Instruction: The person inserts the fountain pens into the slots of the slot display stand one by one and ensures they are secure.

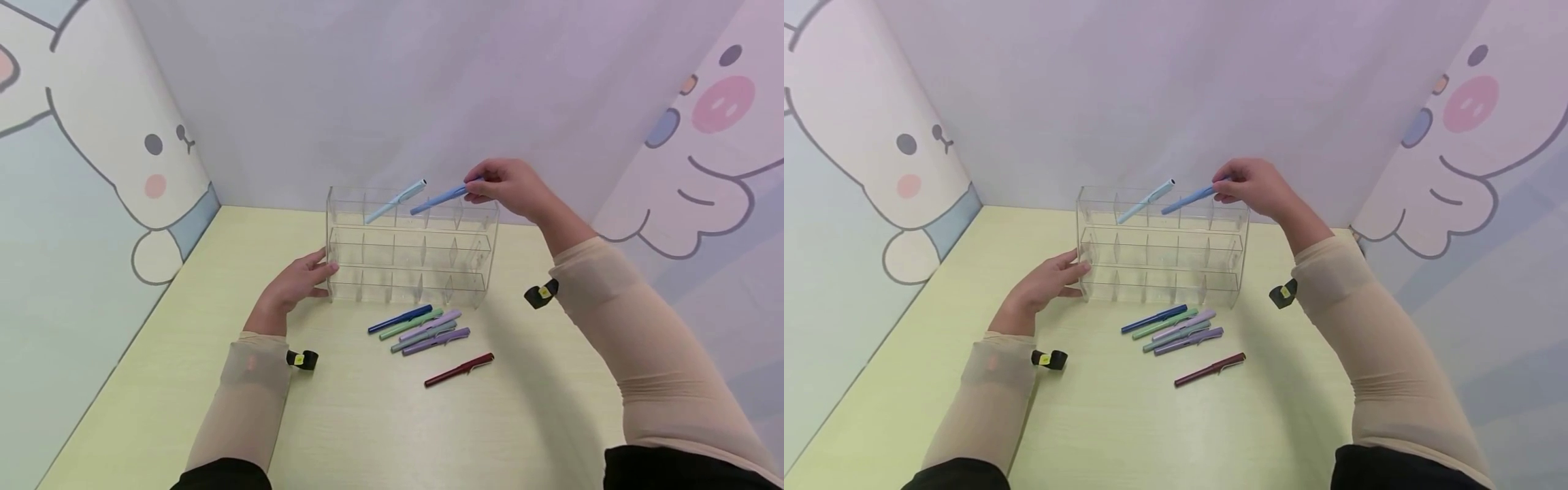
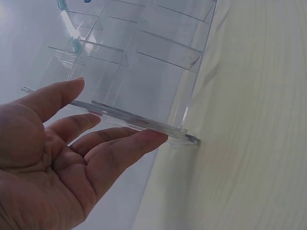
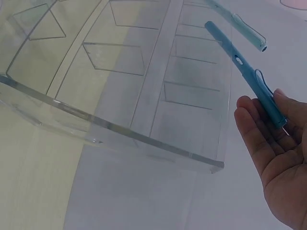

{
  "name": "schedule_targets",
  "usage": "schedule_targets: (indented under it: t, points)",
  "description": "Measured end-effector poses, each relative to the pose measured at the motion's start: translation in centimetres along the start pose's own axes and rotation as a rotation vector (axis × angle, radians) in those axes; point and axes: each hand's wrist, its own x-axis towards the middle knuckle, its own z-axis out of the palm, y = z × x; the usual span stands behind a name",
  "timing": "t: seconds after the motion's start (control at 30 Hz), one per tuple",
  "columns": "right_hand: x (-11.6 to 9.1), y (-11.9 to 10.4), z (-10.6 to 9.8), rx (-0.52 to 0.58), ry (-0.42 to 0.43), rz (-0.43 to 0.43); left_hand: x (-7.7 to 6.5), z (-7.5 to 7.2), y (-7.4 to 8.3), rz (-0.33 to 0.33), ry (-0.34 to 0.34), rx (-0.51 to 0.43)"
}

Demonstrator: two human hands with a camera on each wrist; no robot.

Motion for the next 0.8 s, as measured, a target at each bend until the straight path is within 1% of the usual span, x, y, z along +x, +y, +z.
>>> schedule_targets:
  t: [0.23,0.47,0.63,0.8]
  points:
    - [0.6,0.0,1.0,-0.036,-0.034,0.001,-0.1,0.3,0.2,0.011,0.006,0.006]
    - [0.9,-0.4,1.8,-0.066,-0.053,0.013,-0.3,0.3,0.4,-0.006,0.007,0.028]
    - [1.1,-0.5,2.3,-0.049,-0.059,0.017,-0.3,0.3,0.4,-0.016,0.007,0.029]
    - [1.4,-0.7,2.5,-0.031,-0.062,0.008,-0.2,0.3,0.2,-0.009,0.005,0.018]
